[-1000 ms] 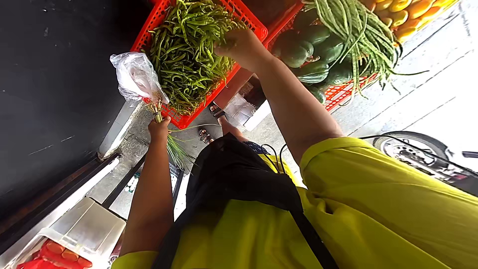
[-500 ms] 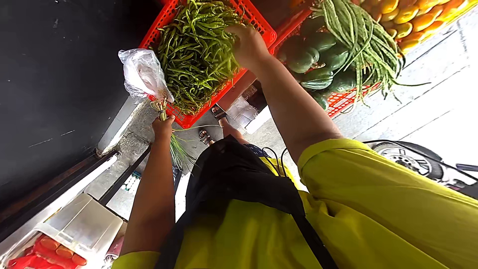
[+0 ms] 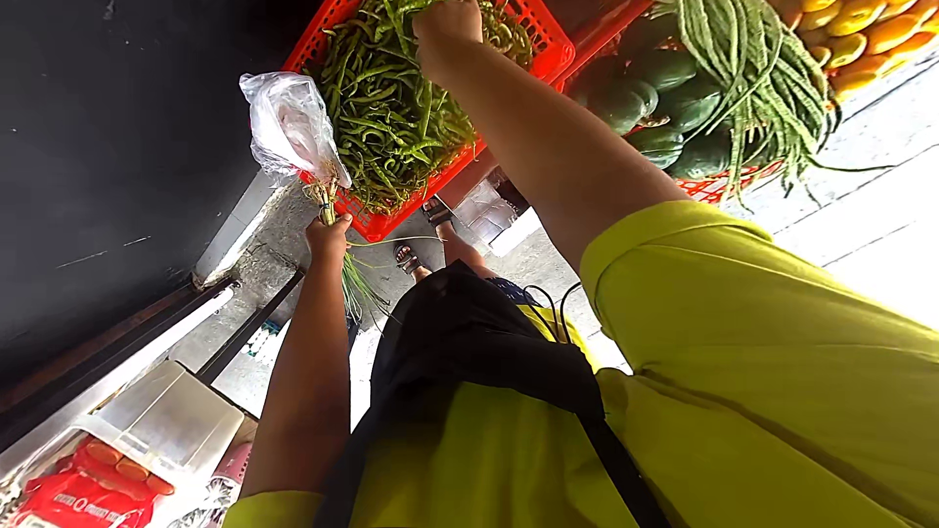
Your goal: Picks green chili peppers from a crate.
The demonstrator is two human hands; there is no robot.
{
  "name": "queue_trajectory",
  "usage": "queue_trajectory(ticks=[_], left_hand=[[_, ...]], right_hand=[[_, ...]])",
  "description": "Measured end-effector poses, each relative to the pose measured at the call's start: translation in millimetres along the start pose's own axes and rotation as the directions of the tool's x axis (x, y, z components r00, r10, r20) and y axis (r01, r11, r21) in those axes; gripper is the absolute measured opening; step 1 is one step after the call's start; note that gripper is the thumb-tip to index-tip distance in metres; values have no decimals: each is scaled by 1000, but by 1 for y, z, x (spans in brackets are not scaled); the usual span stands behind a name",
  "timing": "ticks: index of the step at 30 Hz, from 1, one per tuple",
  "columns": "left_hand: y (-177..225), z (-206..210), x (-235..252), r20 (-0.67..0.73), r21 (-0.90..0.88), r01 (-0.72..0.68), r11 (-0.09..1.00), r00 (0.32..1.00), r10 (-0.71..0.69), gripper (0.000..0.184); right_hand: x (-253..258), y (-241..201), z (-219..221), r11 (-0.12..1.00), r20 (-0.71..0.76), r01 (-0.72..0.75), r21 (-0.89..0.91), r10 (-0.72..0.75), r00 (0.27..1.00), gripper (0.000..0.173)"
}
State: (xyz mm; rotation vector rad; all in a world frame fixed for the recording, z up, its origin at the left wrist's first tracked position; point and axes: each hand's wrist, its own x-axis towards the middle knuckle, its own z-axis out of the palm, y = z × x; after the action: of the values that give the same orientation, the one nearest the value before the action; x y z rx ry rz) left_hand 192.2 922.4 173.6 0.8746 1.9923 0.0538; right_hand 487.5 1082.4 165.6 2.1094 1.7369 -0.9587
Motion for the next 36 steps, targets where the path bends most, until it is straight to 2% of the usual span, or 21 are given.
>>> queue_trajectory(ticks=[3,6,10,15,19,21,24,27,30,33,34,35,36], left_hand=[[-1,-1,2,6,5,-1,1000,1000,1,29],[-2,-1,4,9,11,0,1000,1000,0,30],[-2,-1,4,10,23,-2,1000,1000,2,31],[-1,-2,5,13,26,-7,1000,1000,7,32],[-1,-2,4,9,16,-18,1000,1000,18,33],[-3,-2,1,6,30,-31,999,1000,31,34],[-19,-1,-5,-12,60,-104,993,994,105,44],[-52,5,-19,-154,-53,-214,975,967,204,38],[-73,3,-35,-328,-184,-218,958,933,150,31],[-80,-6,-44,-384,-241,-194,951,919,91,28],[-82,-10,-46,-388,-250,-192,949,918,83,28],[-84,-13,-49,-392,-256,-193,947,916,81,27],[-85,-16,-52,-395,-261,-193,946,916,78,26]], right_hand=[[-1,16,-3,975,-10,-1,222,4,1000,44],[1,37,-2,883,-25,13,469,-1,1000,51],[-20,56,-3,773,-86,81,629,-34,996,55],[-64,63,-13,634,-190,178,753,-50,981,40],[-100,51,-21,472,-428,399,786,-49,902,24],[-115,38,-20,425,-495,464,777,-42,868,22],[-128,9,-11,480,-486,468,742,-97,869,23],[-122,-31,7,445,-489,510,736,-172,855,24],[-106,-88,20,341,-452,484,806,-175,875,25],[-81,-147,33,245,-442,446,861,-73,894,23],[-70,-161,42,266,-423,422,867,-56,904,26],[-62,-170,52,349,-358,363,864,-81,930,35],[-58,-175,59,479,-227,265,837,-138,964,52]])
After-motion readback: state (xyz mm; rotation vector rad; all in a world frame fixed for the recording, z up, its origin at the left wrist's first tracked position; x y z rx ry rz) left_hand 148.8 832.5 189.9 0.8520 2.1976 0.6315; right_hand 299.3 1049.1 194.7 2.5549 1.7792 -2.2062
